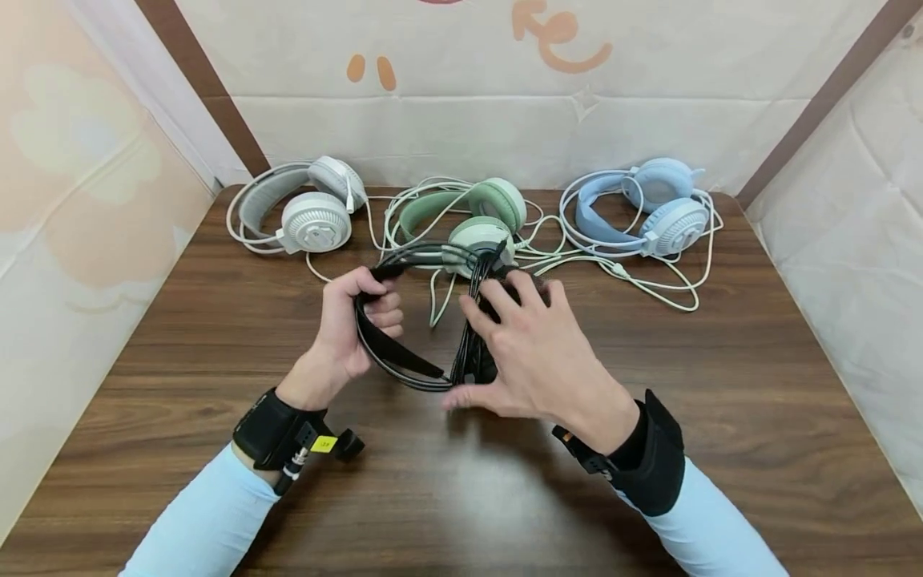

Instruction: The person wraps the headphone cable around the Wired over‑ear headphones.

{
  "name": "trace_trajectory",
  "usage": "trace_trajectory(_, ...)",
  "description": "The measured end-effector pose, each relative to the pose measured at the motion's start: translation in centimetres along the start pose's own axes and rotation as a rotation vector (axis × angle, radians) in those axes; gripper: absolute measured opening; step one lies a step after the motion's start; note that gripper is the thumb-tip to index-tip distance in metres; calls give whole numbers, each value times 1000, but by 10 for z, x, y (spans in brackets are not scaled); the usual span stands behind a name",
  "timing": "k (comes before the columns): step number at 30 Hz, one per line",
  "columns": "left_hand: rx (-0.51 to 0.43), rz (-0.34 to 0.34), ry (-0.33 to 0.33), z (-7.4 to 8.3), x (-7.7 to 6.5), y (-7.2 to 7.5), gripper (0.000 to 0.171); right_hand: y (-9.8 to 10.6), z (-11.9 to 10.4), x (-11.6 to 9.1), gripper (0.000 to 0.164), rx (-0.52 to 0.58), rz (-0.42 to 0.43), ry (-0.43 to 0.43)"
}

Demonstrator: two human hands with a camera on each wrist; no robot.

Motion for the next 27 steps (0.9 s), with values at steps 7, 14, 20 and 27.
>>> trace_trajectory(7, -17, 122, 119, -30, -7, 15, 18, -28, -5, -22, 115, -109, -103, 120)
trace_trajectory(14, 295, -76, 36, -17, -11, 3, 18, -16, 16, -32, 91, -62, 7, 135)
trace_trajectory(20, 1499, -242, -374, 47, -36, 40, 63, -3, 77, -65, 90, -70, -8, -9)
trace_trajectory(27, 2046, -98, -433, 99, -66, 100, 77, -14, 154, -113, 88, -179, -184, -307)
Point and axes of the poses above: each hand's wrist, its own x-axis towards the middle knuckle, its own y-axis out of the back of the hand, z = x × y, the point moved 6 cm from there along x, towards the middle knuckle, and after that the axes turned 14 degrees about -y, right-handed, at the moved point
